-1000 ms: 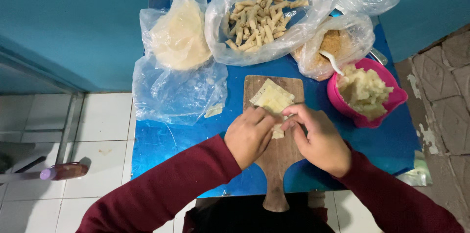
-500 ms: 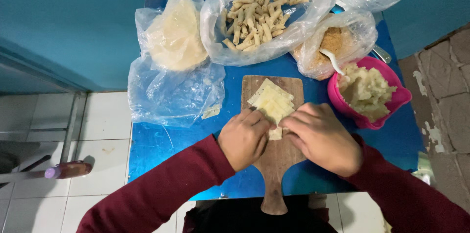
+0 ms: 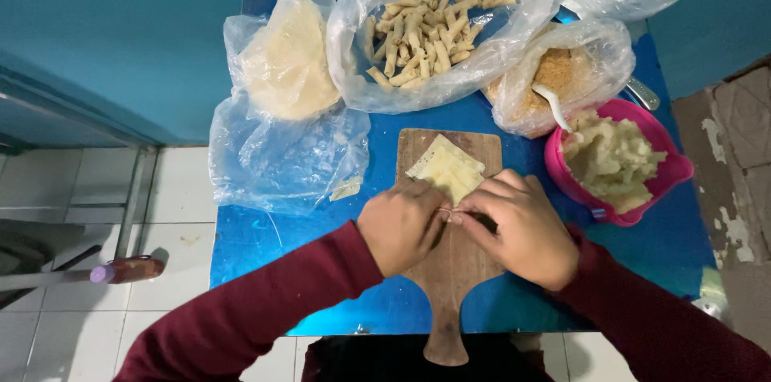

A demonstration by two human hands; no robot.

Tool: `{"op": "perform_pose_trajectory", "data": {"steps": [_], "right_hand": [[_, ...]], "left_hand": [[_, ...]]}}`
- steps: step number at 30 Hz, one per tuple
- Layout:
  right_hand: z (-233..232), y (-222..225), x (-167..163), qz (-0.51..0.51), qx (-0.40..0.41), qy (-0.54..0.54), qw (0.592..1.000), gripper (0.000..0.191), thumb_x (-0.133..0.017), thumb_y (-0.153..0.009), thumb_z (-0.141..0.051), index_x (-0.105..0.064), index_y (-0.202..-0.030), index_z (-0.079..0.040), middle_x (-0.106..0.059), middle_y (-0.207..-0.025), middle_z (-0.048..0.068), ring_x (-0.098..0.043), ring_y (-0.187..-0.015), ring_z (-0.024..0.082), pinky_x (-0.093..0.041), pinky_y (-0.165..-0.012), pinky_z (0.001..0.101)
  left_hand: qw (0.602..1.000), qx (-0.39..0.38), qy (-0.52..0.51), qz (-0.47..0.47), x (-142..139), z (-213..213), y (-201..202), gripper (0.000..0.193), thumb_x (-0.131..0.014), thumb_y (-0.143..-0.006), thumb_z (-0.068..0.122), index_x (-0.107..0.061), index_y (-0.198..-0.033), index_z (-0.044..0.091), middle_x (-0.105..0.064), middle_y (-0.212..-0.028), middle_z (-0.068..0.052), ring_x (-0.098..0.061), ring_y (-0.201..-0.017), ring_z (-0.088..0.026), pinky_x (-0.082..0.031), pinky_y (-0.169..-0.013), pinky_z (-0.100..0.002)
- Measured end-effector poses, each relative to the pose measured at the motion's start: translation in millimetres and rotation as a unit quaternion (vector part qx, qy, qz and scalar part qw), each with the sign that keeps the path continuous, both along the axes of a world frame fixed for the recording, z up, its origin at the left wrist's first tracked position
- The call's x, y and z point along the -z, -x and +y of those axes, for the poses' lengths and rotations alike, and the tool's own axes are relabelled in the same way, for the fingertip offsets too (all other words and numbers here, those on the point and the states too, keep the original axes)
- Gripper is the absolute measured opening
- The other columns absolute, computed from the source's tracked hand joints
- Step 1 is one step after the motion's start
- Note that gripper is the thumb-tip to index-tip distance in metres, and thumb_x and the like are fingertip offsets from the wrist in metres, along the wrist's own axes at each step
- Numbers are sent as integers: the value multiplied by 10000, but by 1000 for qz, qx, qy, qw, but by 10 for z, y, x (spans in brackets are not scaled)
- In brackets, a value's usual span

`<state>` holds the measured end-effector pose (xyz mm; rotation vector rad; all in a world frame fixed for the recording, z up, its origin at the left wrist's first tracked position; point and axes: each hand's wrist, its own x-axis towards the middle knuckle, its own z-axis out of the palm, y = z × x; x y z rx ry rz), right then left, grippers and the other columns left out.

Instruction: The person places filling from a pink bowl onto a square pastry wrapper on a cutting board, using a spoon to scoop the filling, then folds the wrapper over the filling and presses the edges to seal it. The finished roll is placed into a plastic bag with other completed rolls, and the person repeats the process with new wrappers.

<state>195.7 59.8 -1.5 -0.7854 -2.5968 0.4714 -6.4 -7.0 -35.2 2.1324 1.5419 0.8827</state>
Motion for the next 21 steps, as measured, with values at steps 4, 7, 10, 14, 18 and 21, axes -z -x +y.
{"op": "perform_pose_trajectory", "data": {"steps": [4, 7, 10, 14, 18, 21], "right_hand": [[13, 9, -24, -7, -5, 21, 1000, 249, -792, -801, -315, -719, -890, -94, -645, -831, 34, -571, -856, 265, -393, -705, 397], [8, 36, 12, 15, 10, -18, 1000, 75, -718, -862, -193, -736, -913, -140, -659, -877, -2, -574, -889, 255, -395, -747, 401], [8, 111, 91, -6, 69, 15, 997, 160, -750, -805, -210, -643, -765, -98, -628, -808, 6, -565, -861, 266, -405, -751, 408], [42, 166, 112, 3, 94, 44, 995, 162, -758, -760, -173, -615, -762, -97, -610, -789, 31, -565, -828, 270, -405, -731, 416], [93, 170, 17, 47, 34, 66, 996, 100, -713, -832, -104, -632, -887, -90, -629, -861, 42, -577, -868, 275, -439, -787, 393], [3, 210, -20, 53, 22, 15, 998, 96, -694, -857, -83, -658, -946, -91, -657, -930, 50, -588, -923, 290, -452, -832, 383]], "left_hand": [[999, 2, 34, -15, -47, 83, 22, 102, -655, -884, 181, -682, -933, 96, -703, -873, -131, -690, -839, -373, -548, -717, -493], [995, -6, 97, -11, -98, 131, 31, 111, -664, -899, 212, -686, -946, 114, -717, -867, -134, -695, -782, -381, -549, -680, -499], [987, -30, 149, -49, -104, 182, 25, 187, -688, -852, 220, -636, -983, 97, -711, -777, -129, -697, -723, -375, -550, -654, -502], [989, -29, 110, -90, -20, 194, 43, 232, -719, -839, 188, -589, -994, 74, -669, -859, -146, -682, -800, -370, -546, -697, -474], [994, 8, 20, -103, 76, 211, 137, 186, -729, -824, 107, -620, -973, 78, -659, -931, -140, -660, -906, -359, -539, -776, -446], [998, 13, 7, -59, 107, 176, 116, 126, -715, -862, 91, -659, -975, 105, -661, -940, -108, -672, -944, -339, -547, -799, -427]]}}
